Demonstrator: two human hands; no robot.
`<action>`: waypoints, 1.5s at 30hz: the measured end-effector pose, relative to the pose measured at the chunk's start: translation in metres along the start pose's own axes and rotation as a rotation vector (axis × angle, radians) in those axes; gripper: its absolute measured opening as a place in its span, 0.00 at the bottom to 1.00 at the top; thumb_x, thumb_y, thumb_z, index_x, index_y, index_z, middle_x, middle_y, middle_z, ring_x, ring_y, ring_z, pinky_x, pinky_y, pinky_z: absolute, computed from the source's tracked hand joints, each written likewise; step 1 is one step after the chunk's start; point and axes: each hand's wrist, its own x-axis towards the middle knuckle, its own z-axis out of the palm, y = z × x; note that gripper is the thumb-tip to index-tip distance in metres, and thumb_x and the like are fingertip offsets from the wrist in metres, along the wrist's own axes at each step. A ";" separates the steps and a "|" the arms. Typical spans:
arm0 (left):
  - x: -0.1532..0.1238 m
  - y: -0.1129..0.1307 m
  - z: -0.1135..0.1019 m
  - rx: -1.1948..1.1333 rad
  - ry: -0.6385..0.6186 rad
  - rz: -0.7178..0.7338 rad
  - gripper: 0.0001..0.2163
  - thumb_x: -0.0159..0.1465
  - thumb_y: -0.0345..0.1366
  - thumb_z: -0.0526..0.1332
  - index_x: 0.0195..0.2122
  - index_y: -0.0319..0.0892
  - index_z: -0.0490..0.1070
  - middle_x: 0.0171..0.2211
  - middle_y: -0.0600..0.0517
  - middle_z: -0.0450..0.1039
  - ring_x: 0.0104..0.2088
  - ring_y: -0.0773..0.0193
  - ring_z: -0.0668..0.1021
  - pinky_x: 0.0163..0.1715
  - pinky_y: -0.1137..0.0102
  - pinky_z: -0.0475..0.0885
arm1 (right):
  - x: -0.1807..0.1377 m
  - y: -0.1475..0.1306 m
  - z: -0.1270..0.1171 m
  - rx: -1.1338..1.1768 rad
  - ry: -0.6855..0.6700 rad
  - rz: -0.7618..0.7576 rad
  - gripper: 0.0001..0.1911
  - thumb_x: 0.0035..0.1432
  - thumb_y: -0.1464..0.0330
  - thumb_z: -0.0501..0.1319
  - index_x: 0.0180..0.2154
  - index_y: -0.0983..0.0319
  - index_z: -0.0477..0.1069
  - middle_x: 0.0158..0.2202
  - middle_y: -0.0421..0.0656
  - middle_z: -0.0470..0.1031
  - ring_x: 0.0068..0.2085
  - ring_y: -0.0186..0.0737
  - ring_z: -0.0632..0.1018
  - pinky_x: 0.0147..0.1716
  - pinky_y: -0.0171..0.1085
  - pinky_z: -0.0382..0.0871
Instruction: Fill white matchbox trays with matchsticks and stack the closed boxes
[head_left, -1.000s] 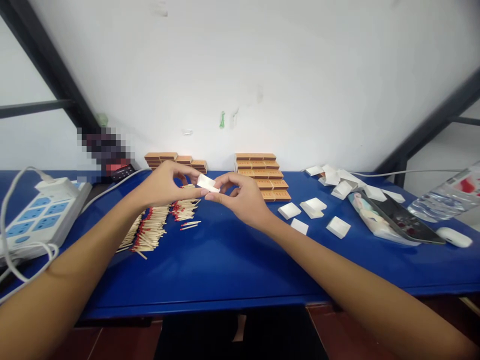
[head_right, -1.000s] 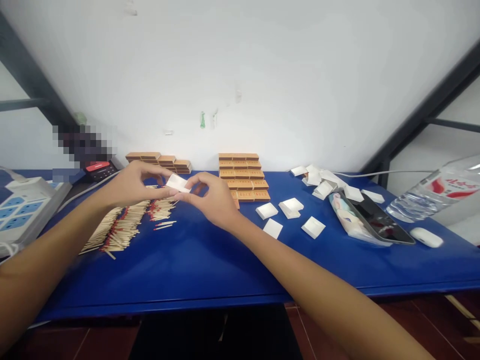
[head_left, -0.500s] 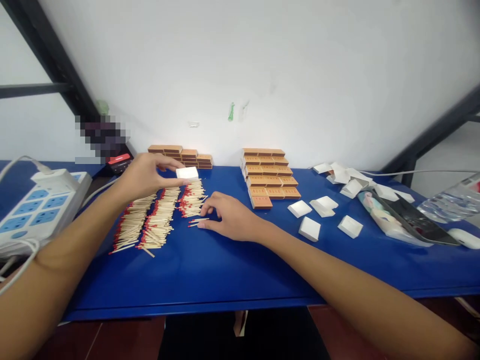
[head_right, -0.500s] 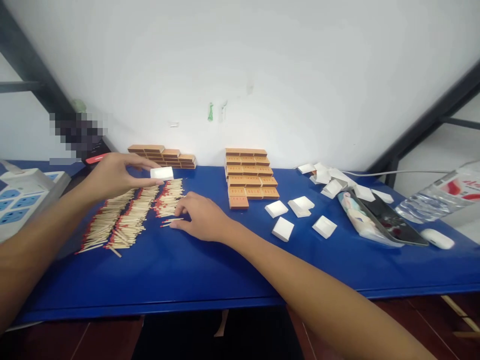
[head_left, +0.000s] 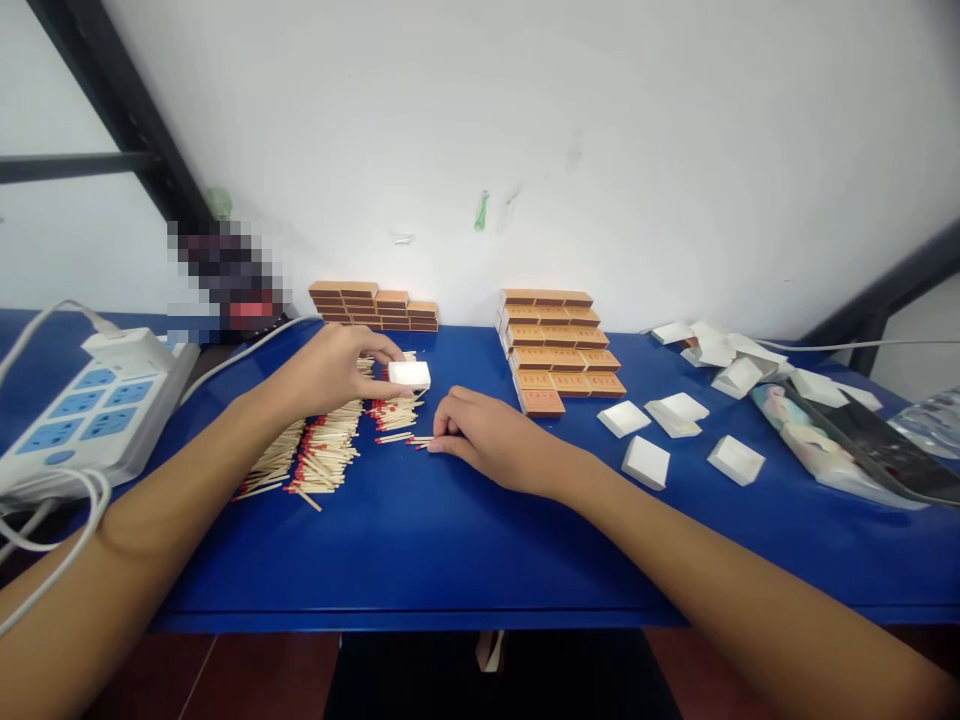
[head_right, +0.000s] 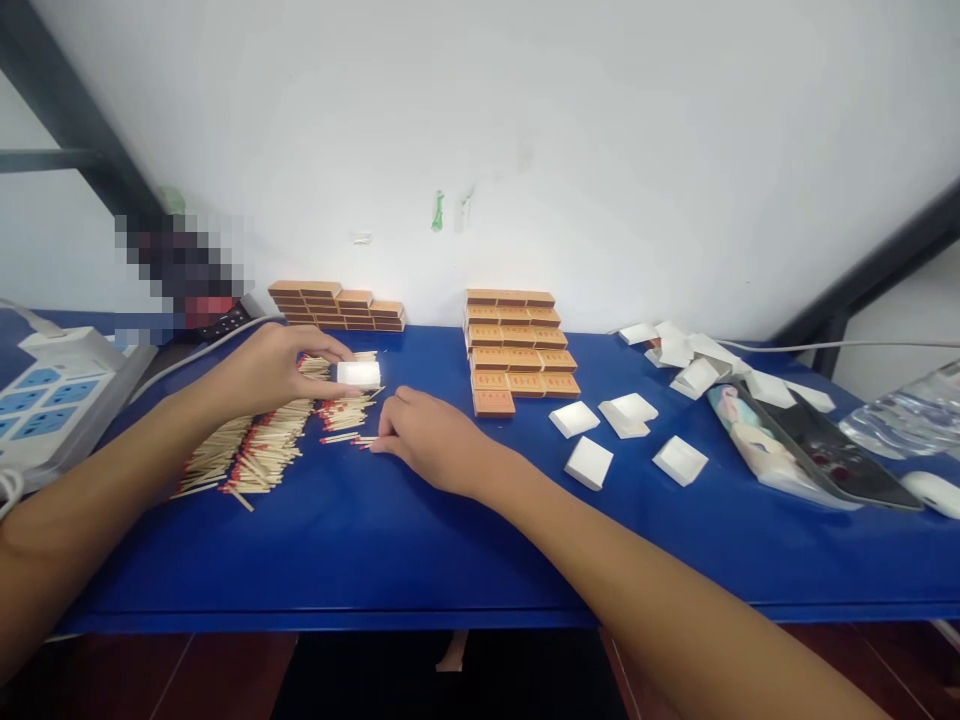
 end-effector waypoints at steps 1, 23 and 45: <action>0.000 0.001 0.000 -0.001 -0.002 0.000 0.20 0.56 0.56 0.74 0.41 0.47 0.84 0.38 0.52 0.86 0.36 0.60 0.82 0.37 0.67 0.72 | -0.001 0.000 -0.001 0.000 0.000 0.006 0.08 0.73 0.66 0.63 0.39 0.61 0.69 0.42 0.43 0.71 0.41 0.40 0.72 0.42 0.39 0.65; -0.002 0.009 -0.004 -0.053 0.003 0.009 0.18 0.56 0.55 0.75 0.40 0.48 0.85 0.37 0.51 0.85 0.35 0.60 0.81 0.36 0.66 0.72 | -0.003 0.010 -0.029 -0.080 0.168 0.015 0.08 0.75 0.66 0.59 0.39 0.60 0.69 0.43 0.43 0.73 0.40 0.40 0.73 0.40 0.39 0.63; -0.007 0.032 0.017 -0.125 -0.088 0.129 0.21 0.58 0.57 0.75 0.44 0.48 0.85 0.38 0.52 0.83 0.32 0.63 0.79 0.32 0.69 0.70 | -0.005 0.012 -0.029 -0.085 0.126 0.010 0.06 0.72 0.68 0.62 0.38 0.60 0.72 0.40 0.42 0.74 0.37 0.37 0.73 0.36 0.37 0.60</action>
